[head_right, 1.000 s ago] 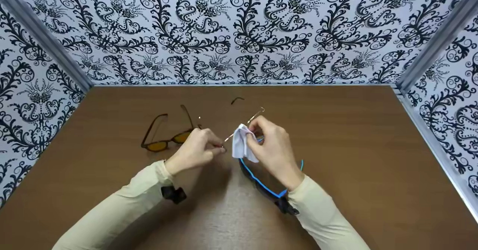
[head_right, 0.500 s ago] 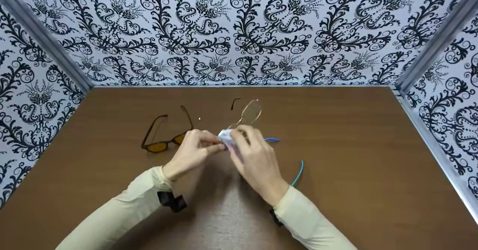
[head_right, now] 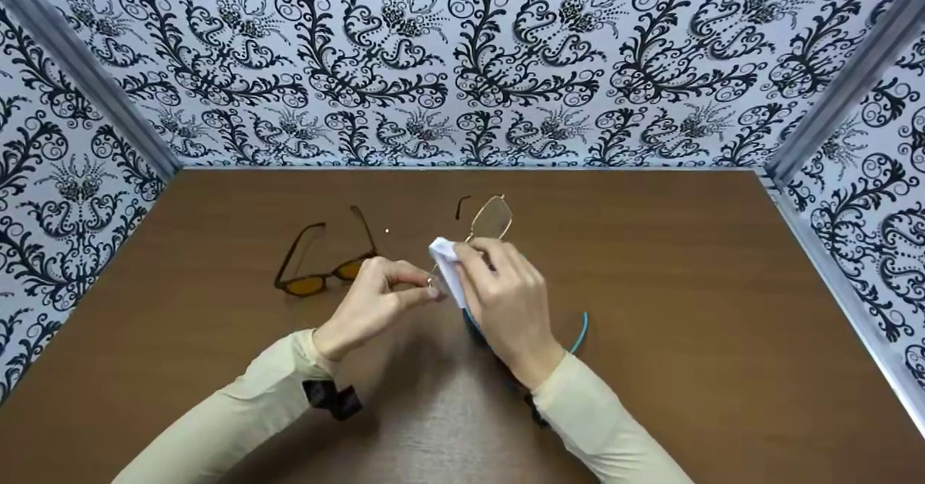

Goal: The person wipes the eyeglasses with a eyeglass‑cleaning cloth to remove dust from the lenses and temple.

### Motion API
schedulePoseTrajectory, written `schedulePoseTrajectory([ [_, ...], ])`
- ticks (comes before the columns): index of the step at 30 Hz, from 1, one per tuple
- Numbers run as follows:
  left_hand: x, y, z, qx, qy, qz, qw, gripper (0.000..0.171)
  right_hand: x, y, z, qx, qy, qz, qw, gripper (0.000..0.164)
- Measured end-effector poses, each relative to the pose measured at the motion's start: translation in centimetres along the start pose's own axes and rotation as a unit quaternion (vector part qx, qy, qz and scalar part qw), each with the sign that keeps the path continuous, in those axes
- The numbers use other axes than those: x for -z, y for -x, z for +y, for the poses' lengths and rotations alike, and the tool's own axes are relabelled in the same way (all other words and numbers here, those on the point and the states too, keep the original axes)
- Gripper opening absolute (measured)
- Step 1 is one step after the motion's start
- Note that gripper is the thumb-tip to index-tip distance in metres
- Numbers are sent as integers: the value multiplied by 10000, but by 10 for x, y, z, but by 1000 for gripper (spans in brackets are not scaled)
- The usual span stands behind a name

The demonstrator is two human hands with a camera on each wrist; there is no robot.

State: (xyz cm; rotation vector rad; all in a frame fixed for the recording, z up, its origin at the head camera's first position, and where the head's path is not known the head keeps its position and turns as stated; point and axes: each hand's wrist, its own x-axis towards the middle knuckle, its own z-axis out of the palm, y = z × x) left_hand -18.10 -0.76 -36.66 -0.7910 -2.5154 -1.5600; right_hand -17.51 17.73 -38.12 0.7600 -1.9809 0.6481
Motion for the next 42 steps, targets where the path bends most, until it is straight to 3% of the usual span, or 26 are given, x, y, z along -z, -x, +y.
schedulePoseTrajectory([
  [7,-1,2,-3,43,217,438,9988,8,-5,5,-6,624,-423,-27,9971,20],
  [12,0,4,-3,50,412,217,9989,10,2,4,6,250,-94,25,9996,18],
  [16,-4,4,-2,-163,322,131,9993,10,3,-2,6,26,-14,152,9999,18],
  [24,-2,5,-4,-153,225,403,9988,9,-4,4,-7,587,-613,-7,9964,21],
  [29,2,5,-5,-182,292,255,9991,10,5,6,2,189,-441,-170,9987,15],
  [34,1,6,-1,-329,182,-122,9992,10,9,-2,4,-261,-351,-113,9990,23],
  [37,0,7,1,-319,103,-197,9992,10,7,-3,-3,-133,-534,-185,9983,18],
  [42,2,8,1,52,269,21,9996,8,5,3,-9,400,-858,-490,9943,19],
])
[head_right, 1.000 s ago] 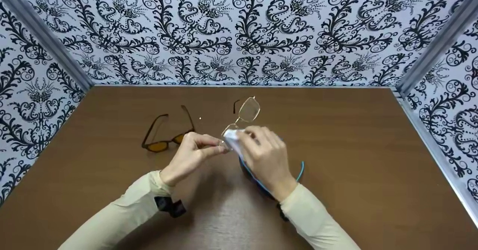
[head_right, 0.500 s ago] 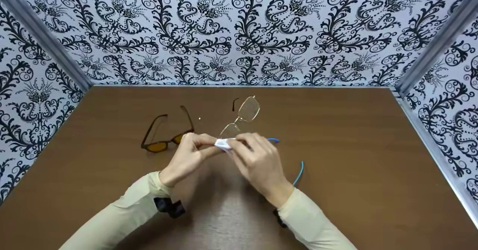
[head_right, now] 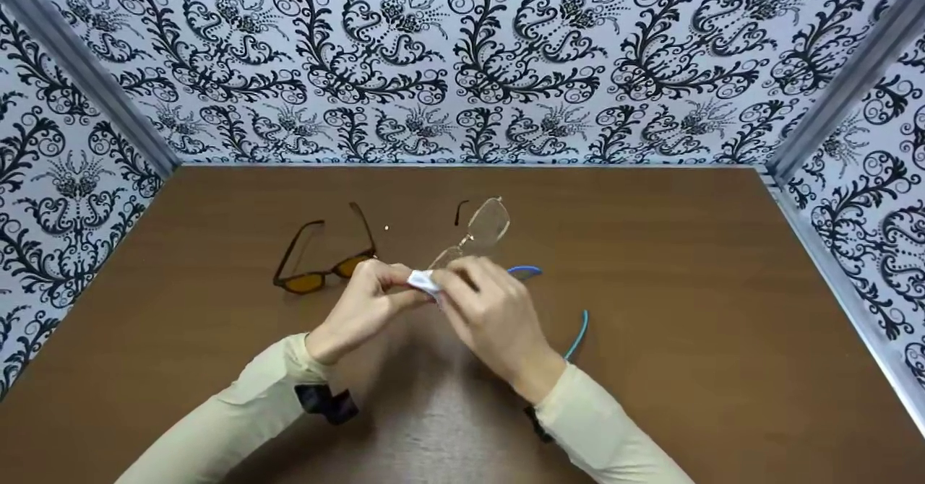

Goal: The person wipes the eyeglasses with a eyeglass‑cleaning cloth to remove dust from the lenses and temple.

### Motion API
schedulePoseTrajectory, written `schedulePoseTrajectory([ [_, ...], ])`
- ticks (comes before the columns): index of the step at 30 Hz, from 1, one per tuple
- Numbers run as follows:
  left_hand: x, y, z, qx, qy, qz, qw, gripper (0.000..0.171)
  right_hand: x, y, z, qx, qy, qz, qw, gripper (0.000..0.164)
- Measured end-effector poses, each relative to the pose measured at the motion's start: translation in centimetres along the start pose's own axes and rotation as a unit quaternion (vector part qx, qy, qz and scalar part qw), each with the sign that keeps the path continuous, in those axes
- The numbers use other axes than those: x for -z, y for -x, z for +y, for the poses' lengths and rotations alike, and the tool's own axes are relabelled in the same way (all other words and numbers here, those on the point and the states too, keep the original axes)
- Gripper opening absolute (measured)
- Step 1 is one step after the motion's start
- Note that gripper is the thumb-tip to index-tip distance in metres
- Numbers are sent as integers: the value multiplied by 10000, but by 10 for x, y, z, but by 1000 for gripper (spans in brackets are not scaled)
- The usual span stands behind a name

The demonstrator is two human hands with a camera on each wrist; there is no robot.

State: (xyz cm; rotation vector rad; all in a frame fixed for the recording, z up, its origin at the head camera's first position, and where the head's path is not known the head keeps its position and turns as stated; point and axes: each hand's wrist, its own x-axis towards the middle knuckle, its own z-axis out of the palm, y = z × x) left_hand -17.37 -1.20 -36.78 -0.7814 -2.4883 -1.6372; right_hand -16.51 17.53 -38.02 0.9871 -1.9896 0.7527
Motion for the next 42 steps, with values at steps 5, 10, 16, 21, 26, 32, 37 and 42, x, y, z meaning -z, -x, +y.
schedulePoseTrajectory([
  [5,2,1,-2,95,126,14,9999,9,7,5,7,-266,149,-95,9995,12],
  [10,-3,2,-1,-104,51,-154,9998,9,11,0,9,-726,354,113,9967,22],
  [16,-6,2,0,-271,-321,-21,9991,8,2,-2,-2,-293,94,21,9995,15],
  [21,0,4,-2,-125,-237,114,9996,10,3,7,0,54,127,-203,9997,20],
  [26,4,6,-4,-293,-55,-4,9996,10,13,16,11,-522,202,-164,9983,17],
  [32,4,11,-5,-428,-249,-19,9988,11,27,22,20,-969,260,66,9949,24],
  [37,3,13,-8,-471,-304,-38,9984,11,36,22,28,-1235,174,292,9918,24],
  [42,1,15,-9,-648,-310,-109,9974,12,40,15,36,-1538,-31,463,9870,25],
])
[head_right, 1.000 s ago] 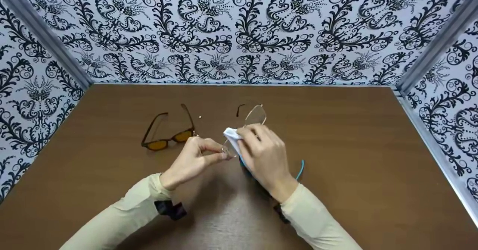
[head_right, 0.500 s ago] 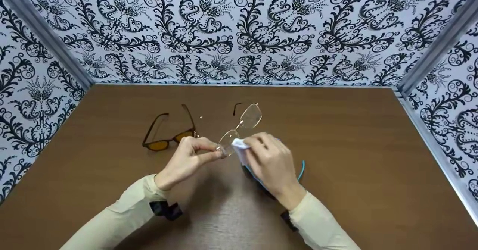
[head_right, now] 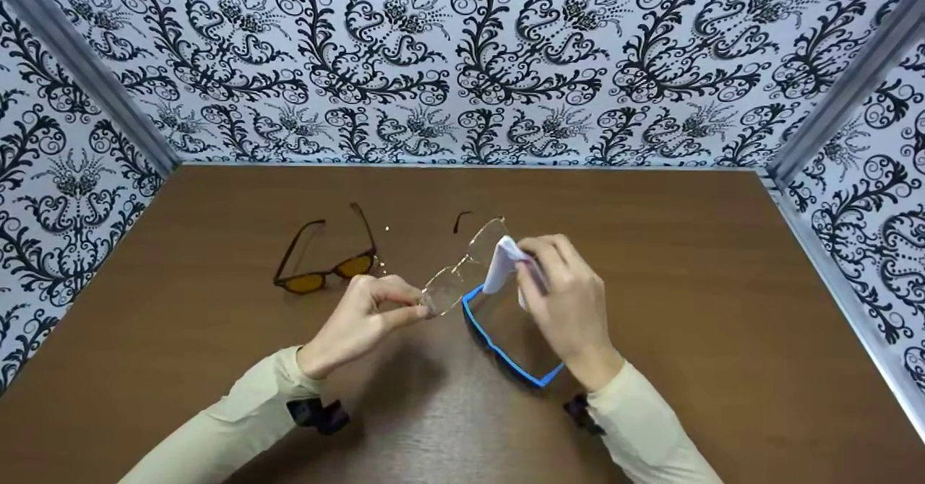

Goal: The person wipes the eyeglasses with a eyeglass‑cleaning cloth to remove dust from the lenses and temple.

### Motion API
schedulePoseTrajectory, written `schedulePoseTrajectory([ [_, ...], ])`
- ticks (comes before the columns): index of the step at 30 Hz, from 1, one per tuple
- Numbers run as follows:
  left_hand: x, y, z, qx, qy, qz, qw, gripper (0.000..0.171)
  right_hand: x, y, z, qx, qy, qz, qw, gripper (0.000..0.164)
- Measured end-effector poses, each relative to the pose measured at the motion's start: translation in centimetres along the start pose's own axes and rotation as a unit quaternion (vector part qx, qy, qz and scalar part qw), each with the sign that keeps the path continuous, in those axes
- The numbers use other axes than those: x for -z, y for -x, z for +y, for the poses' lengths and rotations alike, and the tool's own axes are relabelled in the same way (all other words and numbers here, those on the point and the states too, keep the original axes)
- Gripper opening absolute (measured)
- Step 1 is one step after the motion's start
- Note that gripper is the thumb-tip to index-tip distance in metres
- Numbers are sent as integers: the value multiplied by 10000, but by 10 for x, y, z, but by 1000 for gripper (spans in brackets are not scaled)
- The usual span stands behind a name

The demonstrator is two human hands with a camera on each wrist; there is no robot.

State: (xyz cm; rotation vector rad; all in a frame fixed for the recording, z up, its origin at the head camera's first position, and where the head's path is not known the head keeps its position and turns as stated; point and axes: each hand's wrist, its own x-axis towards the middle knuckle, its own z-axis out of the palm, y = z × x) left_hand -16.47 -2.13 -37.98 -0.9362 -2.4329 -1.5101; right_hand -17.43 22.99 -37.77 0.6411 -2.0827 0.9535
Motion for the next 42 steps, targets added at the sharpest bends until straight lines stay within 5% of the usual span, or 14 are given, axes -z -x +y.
schedulePoseTrajectory([
  [7,-3,3,2,-505,-167,-286,9982,11,-4,-11,-1,-125,230,181,9995,23],
  [17,0,3,3,-468,-56,-10,9989,11,-20,1,-13,817,439,-481,9945,27],
  [27,-1,3,4,-607,57,-86,9981,14,-9,-6,-1,134,712,-247,9971,21],
  [36,-1,3,3,-658,144,66,9977,11,-17,-4,-21,1064,521,-482,9918,20],
  [42,2,4,3,-791,164,52,9967,10,-9,-6,-6,579,934,-356,9933,23],
])
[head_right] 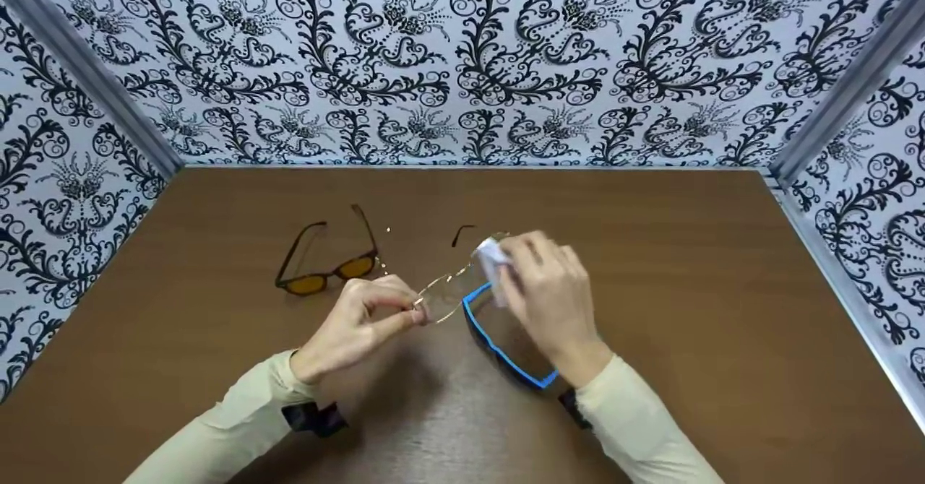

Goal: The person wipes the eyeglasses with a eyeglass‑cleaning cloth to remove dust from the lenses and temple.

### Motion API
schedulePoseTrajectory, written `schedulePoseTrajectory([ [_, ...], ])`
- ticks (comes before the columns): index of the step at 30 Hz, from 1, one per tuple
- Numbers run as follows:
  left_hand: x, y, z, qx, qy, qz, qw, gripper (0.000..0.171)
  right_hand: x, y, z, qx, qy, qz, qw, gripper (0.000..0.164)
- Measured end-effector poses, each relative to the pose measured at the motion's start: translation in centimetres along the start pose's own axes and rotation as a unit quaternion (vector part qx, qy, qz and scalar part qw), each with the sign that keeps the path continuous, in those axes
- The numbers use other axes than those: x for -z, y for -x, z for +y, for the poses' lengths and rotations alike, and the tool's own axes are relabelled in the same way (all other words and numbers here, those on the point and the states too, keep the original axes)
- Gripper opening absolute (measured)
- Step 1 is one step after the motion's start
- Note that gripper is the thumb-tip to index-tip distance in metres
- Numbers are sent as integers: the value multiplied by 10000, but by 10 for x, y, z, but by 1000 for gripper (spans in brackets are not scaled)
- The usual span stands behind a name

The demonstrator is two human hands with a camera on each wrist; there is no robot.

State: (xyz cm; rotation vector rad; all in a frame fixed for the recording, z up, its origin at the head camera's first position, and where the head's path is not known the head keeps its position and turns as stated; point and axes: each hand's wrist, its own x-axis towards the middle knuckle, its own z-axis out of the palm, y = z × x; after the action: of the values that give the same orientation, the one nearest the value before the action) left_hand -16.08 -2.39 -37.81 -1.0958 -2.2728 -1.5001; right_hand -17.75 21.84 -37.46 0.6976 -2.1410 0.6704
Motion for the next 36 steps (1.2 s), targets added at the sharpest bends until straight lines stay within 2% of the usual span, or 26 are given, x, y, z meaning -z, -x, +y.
schedulePoseTrajectory([
  [3,0,0,0,-106,7,-129,9999,9,2,-3,7,-384,90,-19,9992,24],
  [5,0,-1,0,-154,27,-178,9997,9,2,-5,8,-423,4,-20,9991,25],
  [7,0,-2,0,-151,57,-160,9997,9,1,-7,4,-248,-191,-25,9995,24],
  [12,1,-2,-1,-130,20,38,9999,11,-5,-4,-12,621,-600,-263,9959,15],
  [15,3,-1,-1,-153,-3,135,9998,13,-6,1,-13,867,-570,-344,9940,22],
  [19,5,1,-1,-162,38,138,9998,14,-5,5,0,552,-379,-219,9975,14],
  [23,3,2,0,-193,19,54,9998,12,-1,3,11,-57,-149,-121,9998,23],
  [26,1,2,1,-212,39,-3,9998,11,0,-1,9,-180,-112,-51,9998,27],
  [28,0,2,1,-230,47,-16,9997,10,-1,-2,3,-24,-256,-25,9997,25],
  [32,1,2,2,-237,49,25,9997,11,-4,1,-9,682,-455,-161,9965,14],
  [34,2,2,2,-213,42,48,9998,11,-4,4,-11,975,-465,-253,9938,19],
  [36,3,3,2,-184,23,73,9998,11,-4,7,-9,1088,-416,-332,9926,25],
])
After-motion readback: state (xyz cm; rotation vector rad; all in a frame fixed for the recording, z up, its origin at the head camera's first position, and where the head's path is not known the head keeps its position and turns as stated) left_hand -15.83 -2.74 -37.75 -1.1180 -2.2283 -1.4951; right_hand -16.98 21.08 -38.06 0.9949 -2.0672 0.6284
